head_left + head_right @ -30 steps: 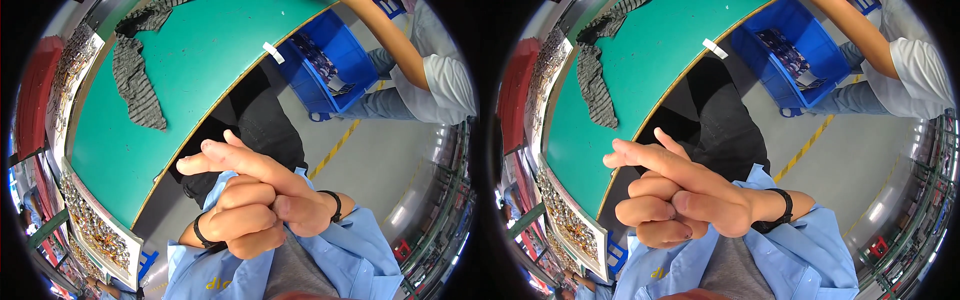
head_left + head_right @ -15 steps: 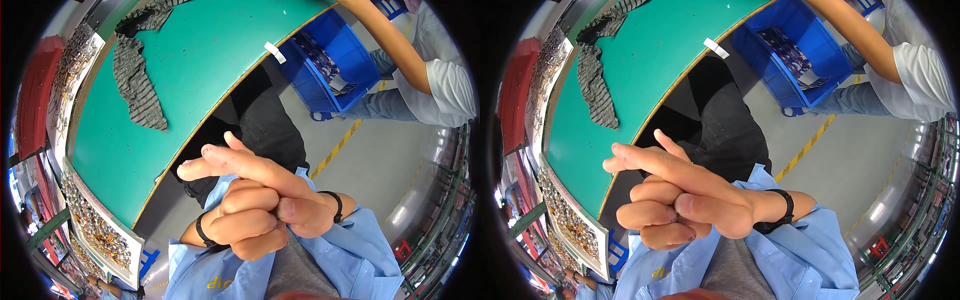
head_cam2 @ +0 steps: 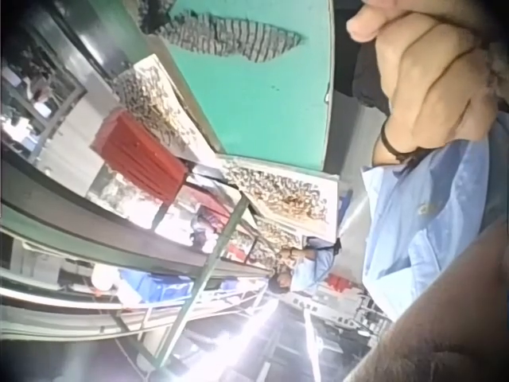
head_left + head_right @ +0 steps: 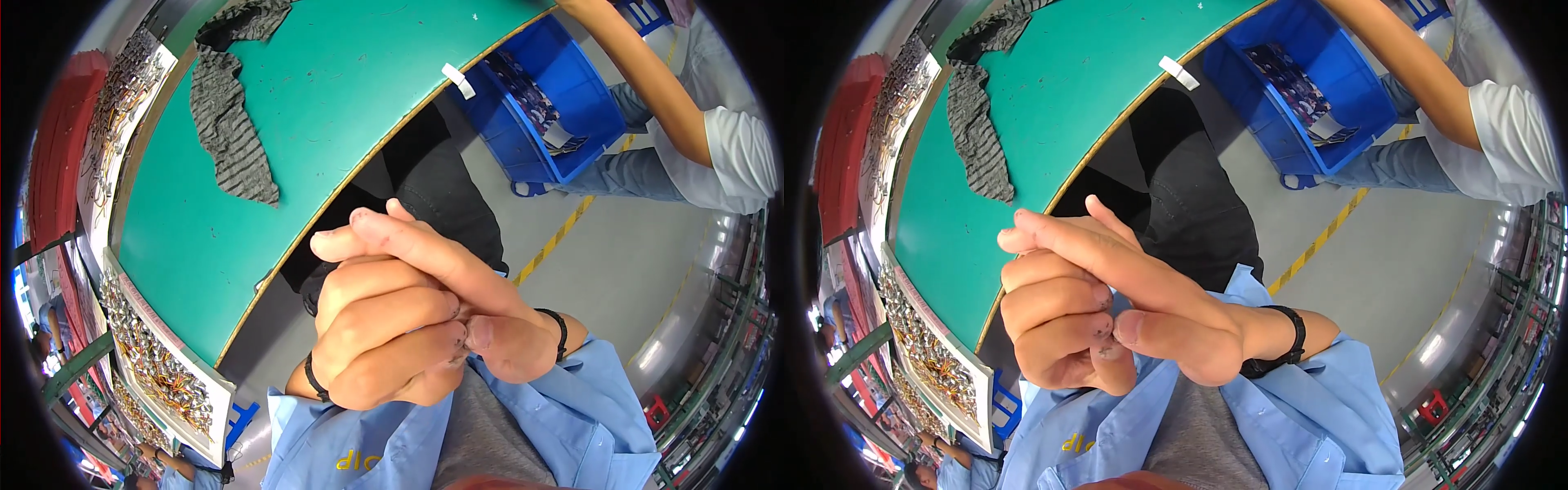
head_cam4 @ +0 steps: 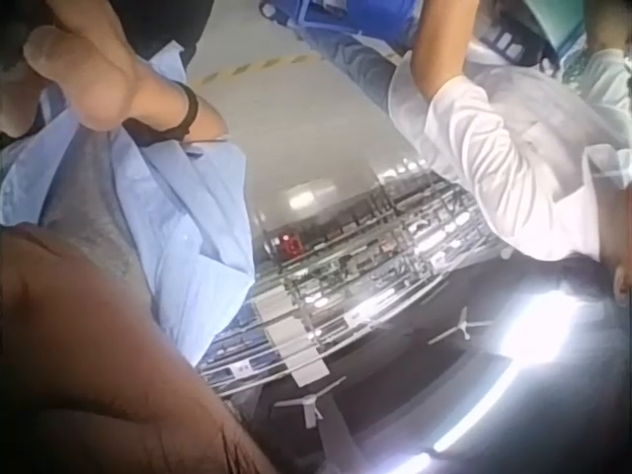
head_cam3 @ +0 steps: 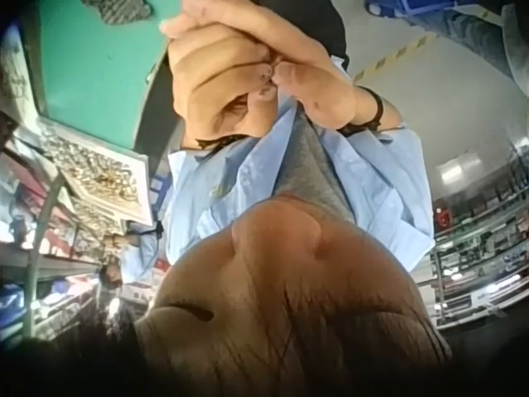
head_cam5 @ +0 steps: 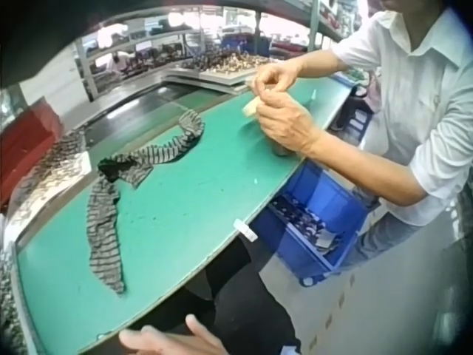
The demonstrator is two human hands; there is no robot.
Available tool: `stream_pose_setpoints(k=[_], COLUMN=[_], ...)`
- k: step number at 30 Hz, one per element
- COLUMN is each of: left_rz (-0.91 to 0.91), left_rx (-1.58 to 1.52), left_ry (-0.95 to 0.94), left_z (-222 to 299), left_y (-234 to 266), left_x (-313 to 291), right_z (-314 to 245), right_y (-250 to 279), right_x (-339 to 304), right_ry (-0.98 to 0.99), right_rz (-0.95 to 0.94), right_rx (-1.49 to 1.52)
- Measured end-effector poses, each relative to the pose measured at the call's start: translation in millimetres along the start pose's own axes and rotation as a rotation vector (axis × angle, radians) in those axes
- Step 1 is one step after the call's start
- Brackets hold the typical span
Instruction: The person peels a strip of tape from the table and wraps it around their fingers before picking up a wire and a potentiometer. They apply glue from a bottle to the potentiometer terminals and join the wire to them by hand.
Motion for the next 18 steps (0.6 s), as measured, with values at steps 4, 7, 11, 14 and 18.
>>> stream_pose_setpoints(k=[4, 7, 11, 14, 18], left_rz=[-0.049, -0.086, -0.212, -0.231, -0.168], left_rx=[0.034, 0.106, 0.242, 0.236, 0.148], left_ry=[-0.116, -0.205, -0.266, -0.232, -0.227], left_z=[-4, 1, 8, 6, 0], left_y=[-6, 0, 5, 3, -2], left_x=[7, 11, 12, 9, 4], right_z=[5, 0, -9, -9, -6], right_y=[6, 2, 9, 8, 6], right_x=[0, -5, 0, 0, -2], right_ry=[0.083, -0.009, -0.028, -0.029, -0.059], right_rz=[-0.01, 0.065, 0.005, -0.017, 0.026], right_rx=[0.023, -0.013, -0.185, -0.21, -0.081])
Point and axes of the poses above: each hand's wrist, its own x-axis towards the middle knuckle, its own y-axis out of the back of the hand, z = x × y, the point moved 4 cm from there along x, towards the middle knuckle, and after that the axes turned 7 degrees about y, right-handed, at the moved point
